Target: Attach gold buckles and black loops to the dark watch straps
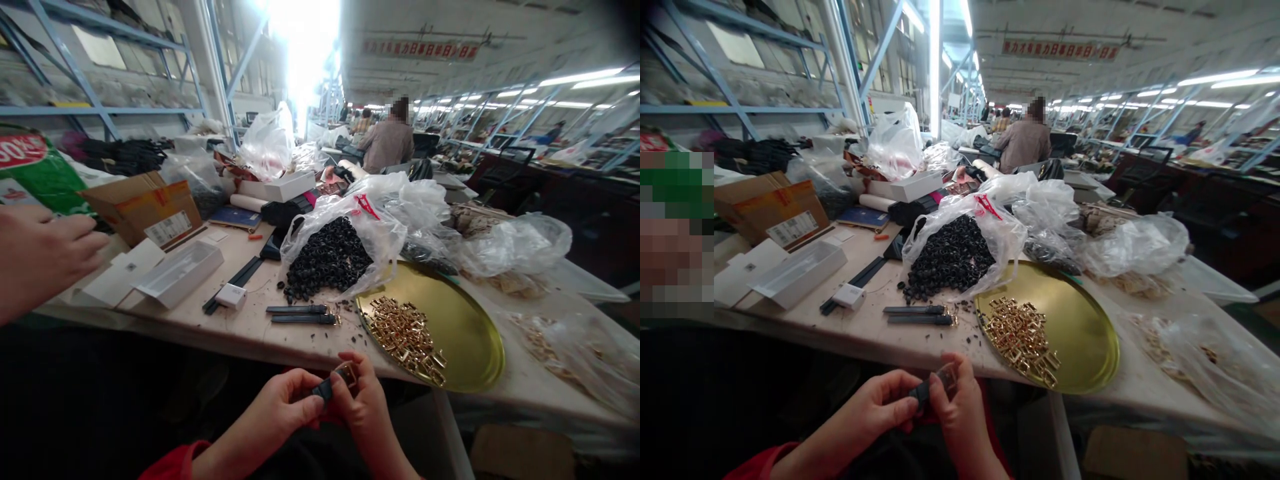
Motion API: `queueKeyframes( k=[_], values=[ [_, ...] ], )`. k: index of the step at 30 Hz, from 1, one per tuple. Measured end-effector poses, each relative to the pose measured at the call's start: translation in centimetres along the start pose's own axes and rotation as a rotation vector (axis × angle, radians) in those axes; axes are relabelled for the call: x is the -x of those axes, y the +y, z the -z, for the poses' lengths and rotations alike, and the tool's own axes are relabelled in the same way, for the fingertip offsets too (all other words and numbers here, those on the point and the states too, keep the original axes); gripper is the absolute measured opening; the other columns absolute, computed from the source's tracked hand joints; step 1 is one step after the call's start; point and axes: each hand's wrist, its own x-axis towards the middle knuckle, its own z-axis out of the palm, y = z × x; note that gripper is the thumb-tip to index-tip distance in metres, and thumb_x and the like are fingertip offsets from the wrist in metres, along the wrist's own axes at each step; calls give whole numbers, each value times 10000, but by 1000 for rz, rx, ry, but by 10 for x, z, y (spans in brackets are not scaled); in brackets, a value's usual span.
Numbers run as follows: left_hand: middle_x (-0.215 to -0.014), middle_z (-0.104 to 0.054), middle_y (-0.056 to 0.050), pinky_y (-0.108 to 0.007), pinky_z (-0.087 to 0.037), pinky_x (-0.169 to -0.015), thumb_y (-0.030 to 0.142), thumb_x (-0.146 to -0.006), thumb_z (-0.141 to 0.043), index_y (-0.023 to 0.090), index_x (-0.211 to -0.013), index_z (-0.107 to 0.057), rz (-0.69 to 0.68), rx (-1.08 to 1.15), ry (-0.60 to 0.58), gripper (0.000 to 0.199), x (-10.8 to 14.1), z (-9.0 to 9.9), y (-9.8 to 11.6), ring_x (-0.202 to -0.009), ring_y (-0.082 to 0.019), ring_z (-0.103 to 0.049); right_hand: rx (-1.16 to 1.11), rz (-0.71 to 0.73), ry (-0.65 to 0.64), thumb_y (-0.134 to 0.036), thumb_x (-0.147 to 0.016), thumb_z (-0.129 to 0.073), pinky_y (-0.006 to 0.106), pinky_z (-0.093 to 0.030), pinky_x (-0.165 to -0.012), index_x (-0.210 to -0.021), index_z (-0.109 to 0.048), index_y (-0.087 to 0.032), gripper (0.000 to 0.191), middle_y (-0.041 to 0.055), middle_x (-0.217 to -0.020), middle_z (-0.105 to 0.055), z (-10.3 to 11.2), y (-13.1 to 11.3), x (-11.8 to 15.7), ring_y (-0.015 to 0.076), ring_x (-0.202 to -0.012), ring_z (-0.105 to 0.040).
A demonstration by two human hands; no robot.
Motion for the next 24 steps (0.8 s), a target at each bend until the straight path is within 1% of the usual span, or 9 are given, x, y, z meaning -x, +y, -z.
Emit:
queueKeyframes(
  k=[1, 4, 8, 10, 14, 16, 19, 21, 24],
  values=[
    [-799, -635, -31, -216, -406, -613, 385, -712, -657, 98, -921, -598, 13, 22, -4, 360, 1, 0, -1, -635, -92, -531, 56, 21, -57, -390, -788, -530, 237, -387, -515, -940, -494, -179, 262, -39, -635, -515, 3, 0, 2, 113, -542, -476],
    [-742, -638, -19, -215, -406, -590, 361, -662, -690, 98, -893, -580, 100, 75, 1, 367, 1, -3, -3, -590, -88, -543, 233, 131, -249, -317, -816, -490, 239, -395, -550, -833, -557, -181, 152, 2, -691, -573, 14, -5, 7, 127, -608, -520],
    [-670, -632, -3, -215, -405, -560, 262, -624, -682, 95, -871, -570, 171, 62, -23, 318, -3, -7, -8, -551, -91, -548, 454, 356, -385, -211, -796, -491, 251, -395, -599, -814, -595, -195, 107, 21, -740, -614, 26, -10, 12, 138, -656, -545],
    [-691, -641, -8, -214, -408, -569, 223, -632, -655, 95, -896, -577, 169, 45, -56, 304, -5, -6, -9, -574, -94, -557, 489, 353, -427, -201, -793, -486, 251, -392, -594, -804, -597, -196, 112, 20, -726, -614, 28, -11, 11, 138, -644, -543],
    [-751, -641, -11, -223, -423, -627, 185, -660, -602, 94, -968, -572, 173, 33, -98, 323, -9, 0, -5, -635, -96, -572, 388, 182, -443, -320, -843, -447, 244, -412, -614, -854, -568, -192, 177, 34, -782, -623, 25, -2, 3, 150, -692, -563],
    [-750, -630, -5, -222, -424, -625, 177, -662, -598, 93, -954, -574, 164, 6, -83, 305, -15, 3, -2, -638, -96, -564, 333, 188, -478, -400, -864, -402, 252, -421, -630, -903, -550, -192, 258, 48, -817, -630, 22, 6, -3, 162, -720, -580],
    [-762, -620, -2, -218, -427, -617, 185, -667, -607, 101, -934, -574, 133, -33, -43, 282, -30, 9, 1, -658, -105, -563, 299, 241, -506, -437, -871, -383, 272, -434, -676, -961, -533, -200, 294, 62, -860, -647, 17, 16, -19, 186, -776, -606],
    [-764, -618, 1, -214, -425, -603, 196, -685, -586, 113, -986, -561, 98, -92, -14, 313, -45, 15, 6, -663, -115, -570, 237, 234, -469, -447, -880, -370, 280, -444, -697, -971, -529, -205, 303, 66, -884, -651, 12, 17, -35, 195, -817, -610],
    [-776, -637, -3, -222, -435, -634, 180, -718, -525, 129, -1136, -503, 10, -302, 42, 422, -69, 28, 24, -707, -135, -591, 105, 184, -350, -477, -896, -316, 281, -457, -702, -987, -530, -210, 354, 71, -925, -648, 2, 13, -63, 196, -863, -604]
  ],
)
